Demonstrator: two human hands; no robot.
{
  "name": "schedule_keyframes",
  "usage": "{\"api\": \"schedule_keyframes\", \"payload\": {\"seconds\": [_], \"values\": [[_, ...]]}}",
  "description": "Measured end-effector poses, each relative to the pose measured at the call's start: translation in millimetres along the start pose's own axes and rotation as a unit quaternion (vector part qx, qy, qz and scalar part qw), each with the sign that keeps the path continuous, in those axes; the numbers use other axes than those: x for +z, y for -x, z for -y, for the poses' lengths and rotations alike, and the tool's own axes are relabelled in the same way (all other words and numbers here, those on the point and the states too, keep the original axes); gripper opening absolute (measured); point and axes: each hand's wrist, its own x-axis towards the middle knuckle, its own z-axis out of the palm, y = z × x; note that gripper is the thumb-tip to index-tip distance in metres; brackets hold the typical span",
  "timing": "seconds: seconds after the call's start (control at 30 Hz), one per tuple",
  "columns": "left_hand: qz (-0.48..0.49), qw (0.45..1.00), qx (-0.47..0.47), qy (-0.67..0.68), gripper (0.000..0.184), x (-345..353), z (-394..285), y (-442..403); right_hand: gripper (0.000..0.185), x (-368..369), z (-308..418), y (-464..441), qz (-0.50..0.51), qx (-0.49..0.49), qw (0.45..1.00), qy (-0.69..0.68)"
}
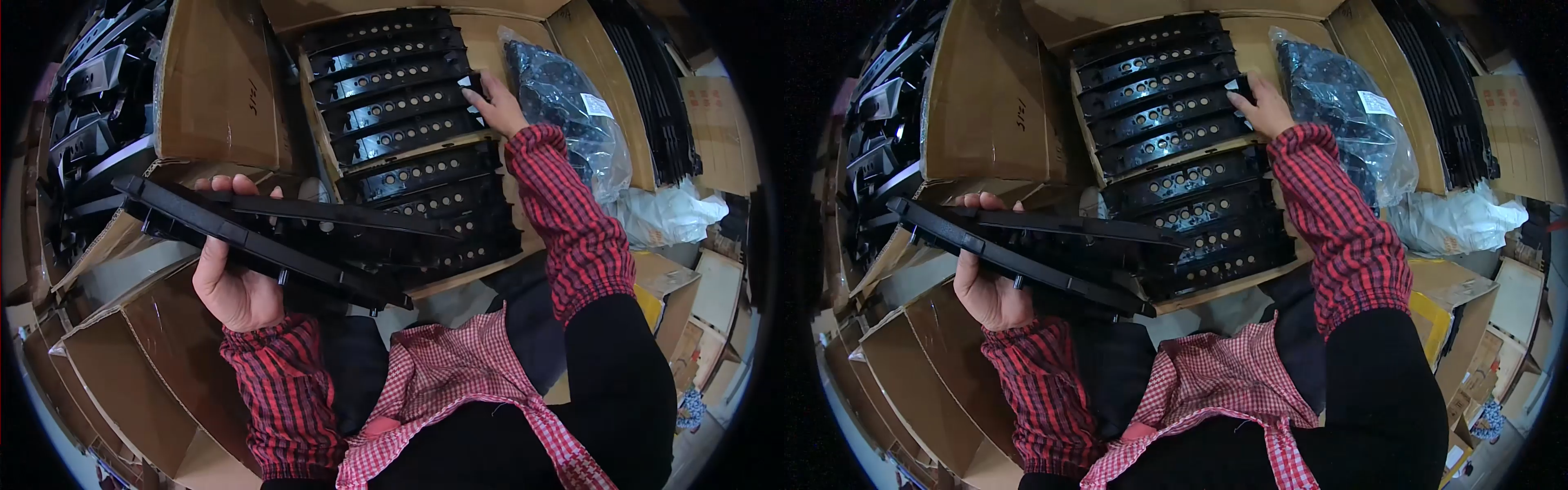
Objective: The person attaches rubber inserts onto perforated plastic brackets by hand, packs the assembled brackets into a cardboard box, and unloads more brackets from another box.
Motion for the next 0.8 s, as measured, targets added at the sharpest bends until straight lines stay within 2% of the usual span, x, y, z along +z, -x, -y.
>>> {"api": "schedule_keyframes", "payload": {"seconds": [0.03,0.1,0.13,0.3,0.33,0.4,0.47,0.53,0.6,0.8], "values": [[-0.012,1.0,-0.001,-0.003,0.05,1,1,0,0.052,7,-2,7,-0.002,0.002,1.0,-0.002],[-0.019,1.0,-0.006,-0.007,0.049,3,5,1,0.058,18,2,19,-0.121,-0.015,0.992,0.023],[-0.024,1.0,-0.006,-0.013,0.048,4,8,1,0.061,12,13,22,-0.083,0.035,0.996,0.018],[-0.035,0.998,-0.022,-0.04,0.044,4,13,0,0.068,11,19,32,-0.092,0.046,0.995,0.0],[-0.009,0.999,-0.024,-0.025,0.043,1,13,0,0.071,6,27,41,-0.098,0.039,0.994,0.006],[0.015,0.999,-0.026,-0.01,0.043,-1,10,-2,0.077,-10,40,69,-0.03,-0.139,0.988,0.06],[0.008,1.0,-0.012,0.001,0.042,1,8,-2,0.08,-23,81,121,0.104,-0.251,0.957,0.105],[0.009,1.0,-0.014,0.0,0.042,1,9,-3,0.079,-23,114,169,0.274,-0.291,0.912,0.094],[0.018,1.0,-0.016,-0.003,0.042,3,10,-2,0.079,-1,118,214,0.343,-0.314,0.877,0.122],[-0.024,0.998,-0.028,-0.052,0.037,5,13,2,0.071,21,118,215,0.295,-0.249,0.91,0.154]]}}
